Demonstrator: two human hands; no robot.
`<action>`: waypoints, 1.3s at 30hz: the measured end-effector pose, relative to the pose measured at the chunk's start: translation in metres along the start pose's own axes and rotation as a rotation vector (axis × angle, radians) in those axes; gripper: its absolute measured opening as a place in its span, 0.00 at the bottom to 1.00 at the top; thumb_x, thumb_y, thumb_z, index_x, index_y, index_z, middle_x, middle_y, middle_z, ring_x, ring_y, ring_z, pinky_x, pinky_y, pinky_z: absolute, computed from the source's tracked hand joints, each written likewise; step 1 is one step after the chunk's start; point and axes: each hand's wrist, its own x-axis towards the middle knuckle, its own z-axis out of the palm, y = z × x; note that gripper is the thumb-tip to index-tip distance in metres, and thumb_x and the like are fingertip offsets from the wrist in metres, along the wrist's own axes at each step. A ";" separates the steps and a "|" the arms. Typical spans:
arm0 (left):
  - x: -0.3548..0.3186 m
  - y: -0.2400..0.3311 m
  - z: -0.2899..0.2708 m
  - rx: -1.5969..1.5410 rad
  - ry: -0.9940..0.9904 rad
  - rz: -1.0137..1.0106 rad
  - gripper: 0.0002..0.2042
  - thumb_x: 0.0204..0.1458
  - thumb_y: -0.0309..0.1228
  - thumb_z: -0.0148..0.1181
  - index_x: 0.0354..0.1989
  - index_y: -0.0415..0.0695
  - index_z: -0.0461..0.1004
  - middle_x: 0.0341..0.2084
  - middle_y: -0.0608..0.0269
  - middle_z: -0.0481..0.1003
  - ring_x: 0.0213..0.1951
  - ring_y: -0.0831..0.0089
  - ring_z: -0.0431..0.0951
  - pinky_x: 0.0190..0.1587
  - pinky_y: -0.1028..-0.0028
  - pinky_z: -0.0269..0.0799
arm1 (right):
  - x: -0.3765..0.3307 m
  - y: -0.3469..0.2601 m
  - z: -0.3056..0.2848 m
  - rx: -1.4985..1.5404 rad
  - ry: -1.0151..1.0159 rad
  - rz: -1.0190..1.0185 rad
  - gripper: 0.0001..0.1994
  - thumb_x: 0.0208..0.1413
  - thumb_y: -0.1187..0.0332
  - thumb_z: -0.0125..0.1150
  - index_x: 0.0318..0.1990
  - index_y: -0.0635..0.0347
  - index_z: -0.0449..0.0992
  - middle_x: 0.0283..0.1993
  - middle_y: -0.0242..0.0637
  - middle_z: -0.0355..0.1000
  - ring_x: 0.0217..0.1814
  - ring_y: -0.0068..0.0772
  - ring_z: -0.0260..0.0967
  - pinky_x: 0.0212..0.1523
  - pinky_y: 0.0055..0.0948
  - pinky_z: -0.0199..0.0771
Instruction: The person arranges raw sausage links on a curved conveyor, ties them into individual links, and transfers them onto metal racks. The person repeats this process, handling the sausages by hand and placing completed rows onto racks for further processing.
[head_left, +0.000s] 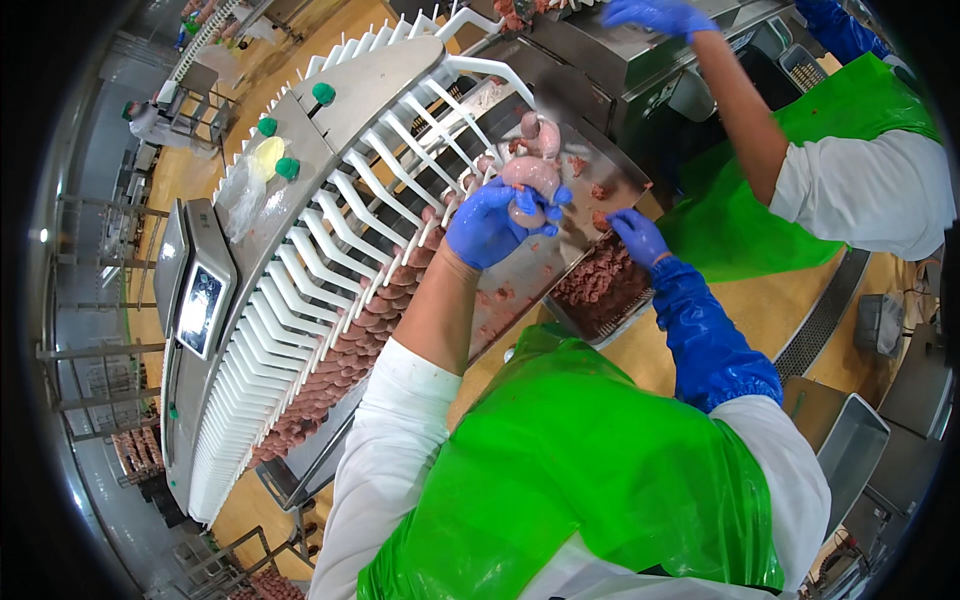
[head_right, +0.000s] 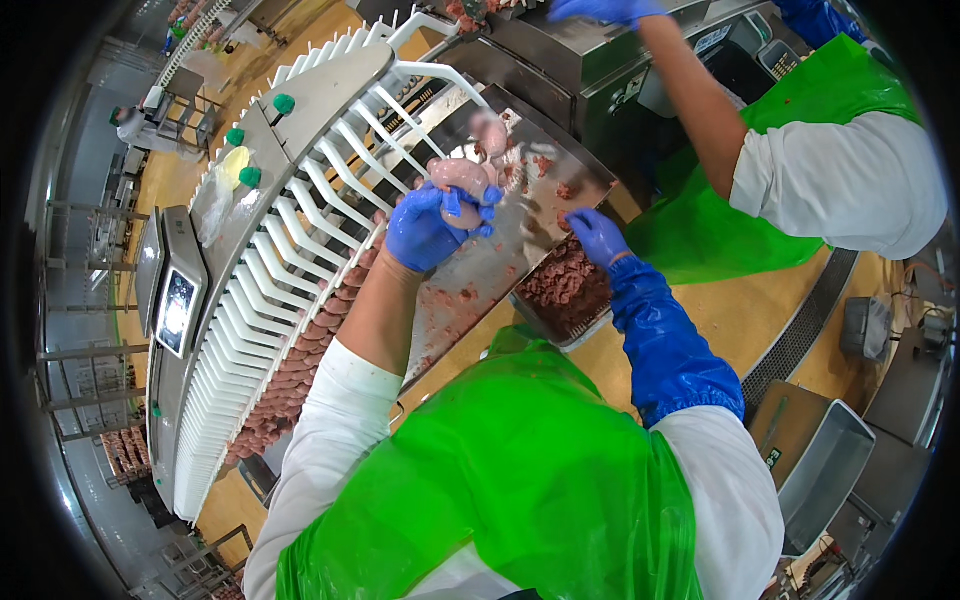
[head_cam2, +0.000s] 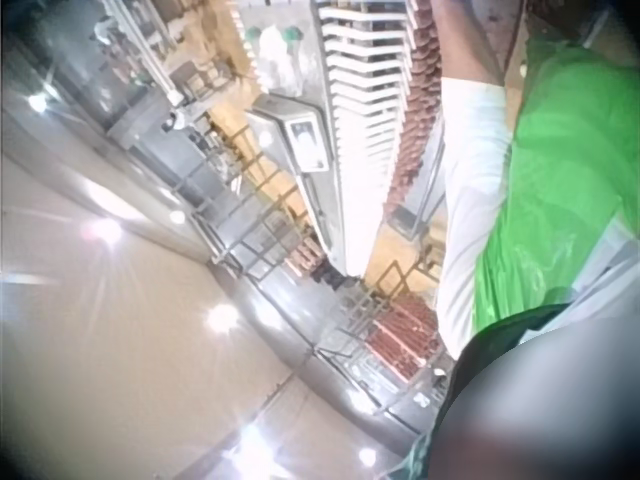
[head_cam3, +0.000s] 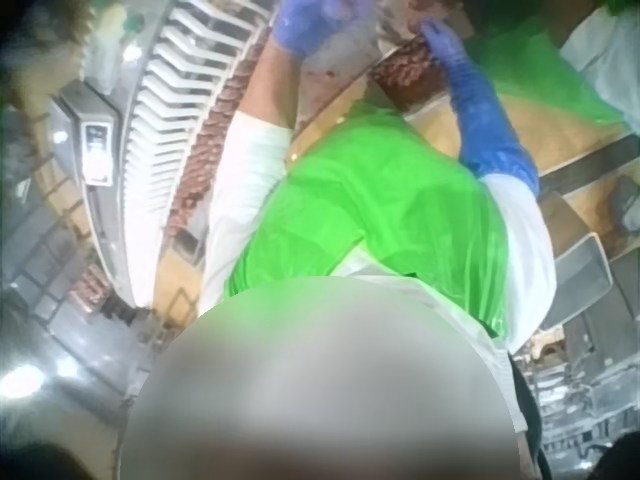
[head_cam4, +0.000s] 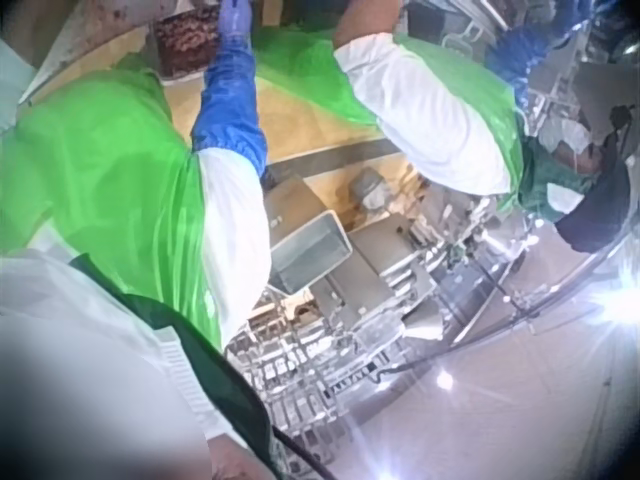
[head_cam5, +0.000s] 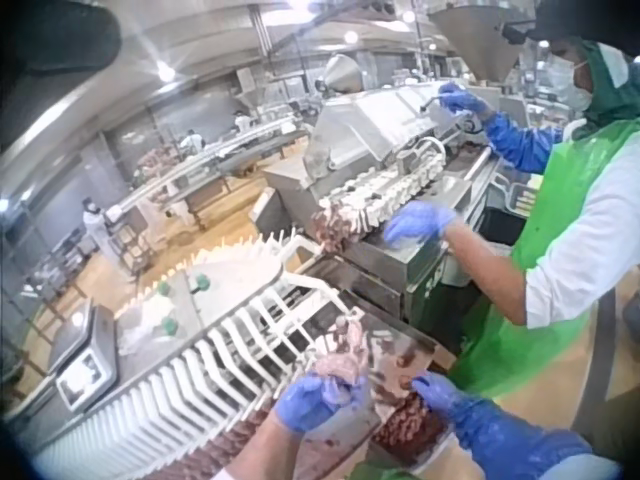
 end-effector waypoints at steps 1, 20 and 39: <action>-0.001 0.005 -0.001 0.043 -0.006 -0.047 0.22 0.50 0.38 0.53 0.53 0.39 0.70 0.41 0.55 0.74 0.43 0.62 0.74 0.46 0.66 0.70 | 0.013 -0.010 0.003 0.059 0.045 -0.051 0.13 0.59 0.62 0.53 0.45 0.61 0.75 0.43 0.43 0.74 0.48 0.39 0.71 0.50 0.32 0.68; 0.031 0.010 0.019 2.042 -0.017 -1.113 0.20 0.54 0.48 0.47 0.45 0.50 0.78 0.40 0.54 0.78 0.43 0.53 0.77 0.51 0.60 0.68 | 0.105 0.004 0.107 0.793 -0.471 0.331 0.14 0.56 0.66 0.48 0.46 0.57 0.76 0.45 0.29 0.71 0.44 0.23 0.63 0.45 0.19 0.60; 0.014 -0.010 0.003 1.785 0.042 -0.681 0.26 0.58 0.54 0.39 0.41 0.48 0.78 0.40 0.49 0.76 0.43 0.51 0.75 0.50 0.59 0.69 | 0.075 -0.094 -0.019 0.713 -0.494 0.201 0.16 0.55 0.70 0.48 0.50 0.64 0.72 0.45 0.33 0.72 0.41 0.21 0.67 0.45 0.23 0.69</action>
